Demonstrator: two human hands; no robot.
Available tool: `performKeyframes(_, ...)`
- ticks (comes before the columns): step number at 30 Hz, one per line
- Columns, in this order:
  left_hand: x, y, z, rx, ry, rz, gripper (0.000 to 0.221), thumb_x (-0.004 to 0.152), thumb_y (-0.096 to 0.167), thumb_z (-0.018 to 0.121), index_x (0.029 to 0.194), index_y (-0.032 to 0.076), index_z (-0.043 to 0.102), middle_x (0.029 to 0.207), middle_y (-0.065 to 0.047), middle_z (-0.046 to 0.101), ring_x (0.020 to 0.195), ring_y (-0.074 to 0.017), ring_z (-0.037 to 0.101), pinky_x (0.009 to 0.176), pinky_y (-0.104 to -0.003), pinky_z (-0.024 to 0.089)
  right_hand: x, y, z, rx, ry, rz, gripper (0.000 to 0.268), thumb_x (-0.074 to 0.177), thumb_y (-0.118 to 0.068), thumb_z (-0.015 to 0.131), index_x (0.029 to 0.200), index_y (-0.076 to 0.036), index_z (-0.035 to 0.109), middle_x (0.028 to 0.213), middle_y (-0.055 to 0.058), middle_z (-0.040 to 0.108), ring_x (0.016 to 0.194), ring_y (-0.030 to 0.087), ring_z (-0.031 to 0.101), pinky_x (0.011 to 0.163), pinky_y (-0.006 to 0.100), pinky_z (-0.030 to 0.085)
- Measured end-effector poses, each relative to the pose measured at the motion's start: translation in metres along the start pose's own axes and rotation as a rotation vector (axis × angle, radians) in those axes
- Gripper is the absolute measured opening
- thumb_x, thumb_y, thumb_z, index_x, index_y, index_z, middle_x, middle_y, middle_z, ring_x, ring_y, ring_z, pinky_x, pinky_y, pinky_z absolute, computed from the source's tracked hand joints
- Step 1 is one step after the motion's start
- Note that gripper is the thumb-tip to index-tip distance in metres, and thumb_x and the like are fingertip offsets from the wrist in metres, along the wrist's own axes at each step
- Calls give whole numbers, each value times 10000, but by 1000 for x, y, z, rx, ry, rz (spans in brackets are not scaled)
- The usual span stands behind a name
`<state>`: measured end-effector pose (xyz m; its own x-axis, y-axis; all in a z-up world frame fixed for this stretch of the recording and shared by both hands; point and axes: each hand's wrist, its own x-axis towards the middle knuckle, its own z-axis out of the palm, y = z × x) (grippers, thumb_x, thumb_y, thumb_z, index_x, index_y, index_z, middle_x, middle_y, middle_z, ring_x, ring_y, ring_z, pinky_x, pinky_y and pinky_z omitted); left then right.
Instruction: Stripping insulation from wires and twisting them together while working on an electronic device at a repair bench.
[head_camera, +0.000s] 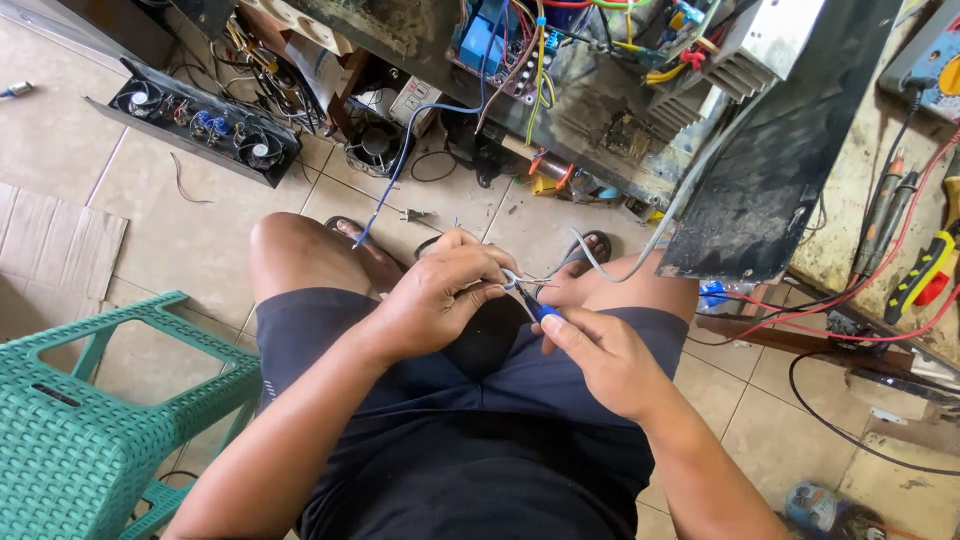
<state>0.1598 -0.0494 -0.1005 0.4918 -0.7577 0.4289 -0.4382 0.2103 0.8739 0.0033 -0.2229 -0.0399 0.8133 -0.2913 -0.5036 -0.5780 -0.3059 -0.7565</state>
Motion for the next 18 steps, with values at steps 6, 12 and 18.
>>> performKeyframes(6,1,9,-7,18,-50,19,69,984,93,663,927,74,629,993,-114,736,879,-375,641,820,-418,514,-6,4,-2,-3,-27,-17,438,1025,-371,561,731,-86,714,703,133,738,744,226,694,774,402,573)
performKeyframes(12,-5,12,-7,94,-68,83,96,996,105,654,905,85,628,964,-81,714,861,-339,615,837,-391,517,-13,7,-1,9,-35,-47,455,1027,-342,566,664,-82,653,687,117,731,743,220,703,750,395,576)
performKeyframes(18,-6,23,-9,119,-73,123,95,989,99,656,899,83,629,963,-85,714,855,-348,590,830,-402,530,-20,7,1,-50,-27,-132,437,1029,-327,564,658,-115,659,577,74,665,622,192,656,654,349,568)
